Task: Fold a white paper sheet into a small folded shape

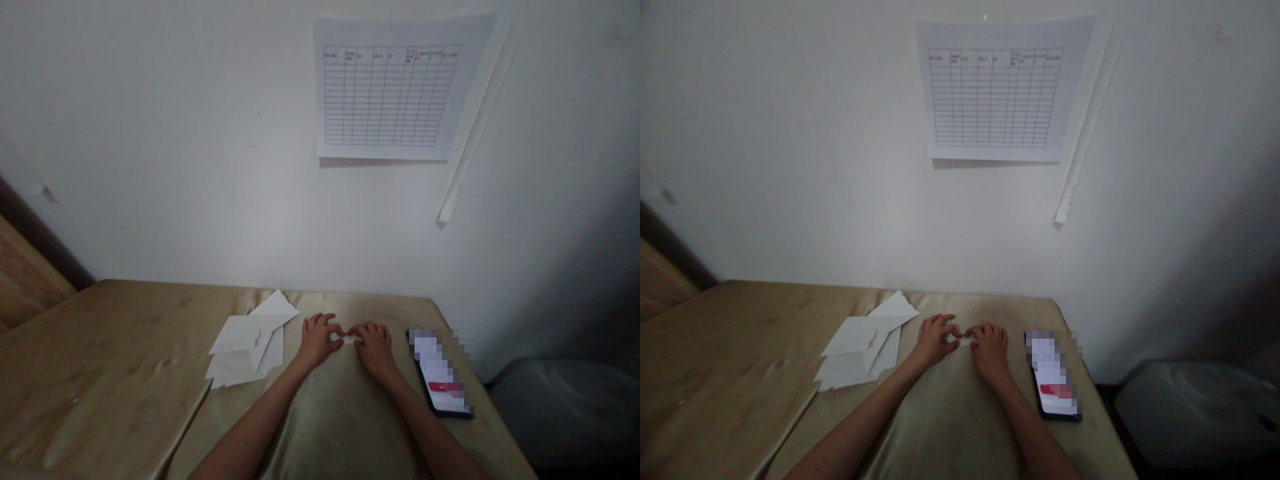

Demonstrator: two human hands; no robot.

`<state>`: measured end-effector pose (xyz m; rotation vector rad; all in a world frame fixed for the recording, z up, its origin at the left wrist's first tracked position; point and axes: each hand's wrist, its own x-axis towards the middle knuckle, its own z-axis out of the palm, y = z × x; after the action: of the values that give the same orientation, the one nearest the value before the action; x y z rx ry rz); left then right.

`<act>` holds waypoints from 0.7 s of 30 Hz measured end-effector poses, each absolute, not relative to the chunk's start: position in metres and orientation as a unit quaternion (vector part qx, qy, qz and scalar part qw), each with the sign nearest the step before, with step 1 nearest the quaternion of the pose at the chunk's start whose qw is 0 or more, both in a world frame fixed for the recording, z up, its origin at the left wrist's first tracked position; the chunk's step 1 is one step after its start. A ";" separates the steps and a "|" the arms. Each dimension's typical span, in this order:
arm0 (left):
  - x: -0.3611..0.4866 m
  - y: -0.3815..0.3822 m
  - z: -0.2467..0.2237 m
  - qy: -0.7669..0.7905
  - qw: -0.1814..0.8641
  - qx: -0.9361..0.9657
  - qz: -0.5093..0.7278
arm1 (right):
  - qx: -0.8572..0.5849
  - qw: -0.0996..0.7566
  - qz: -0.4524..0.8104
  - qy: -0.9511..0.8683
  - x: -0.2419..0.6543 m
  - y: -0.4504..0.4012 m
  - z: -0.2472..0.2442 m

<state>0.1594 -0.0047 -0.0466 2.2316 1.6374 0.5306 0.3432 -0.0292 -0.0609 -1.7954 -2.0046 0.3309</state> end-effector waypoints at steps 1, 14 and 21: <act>0.159 -0.004 -0.047 0.572 0.163 0.783 0.184 | -0.646 0.214 0.122 -0.722 0.343 -0.029 -0.061; 0.155 -0.013 -0.048 0.554 0.153 0.798 0.184 | -0.610 0.262 0.132 -0.736 0.351 -0.034 -0.062; 0.163 -0.018 -0.044 0.576 0.151 0.775 0.210 | -0.613 0.279 0.125 -0.729 0.350 -0.032 -0.064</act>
<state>0.1632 -0.0185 -0.0439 2.2265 1.6551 0.6023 0.3503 -0.0319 -0.0637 -1.6453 -1.9547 0.3352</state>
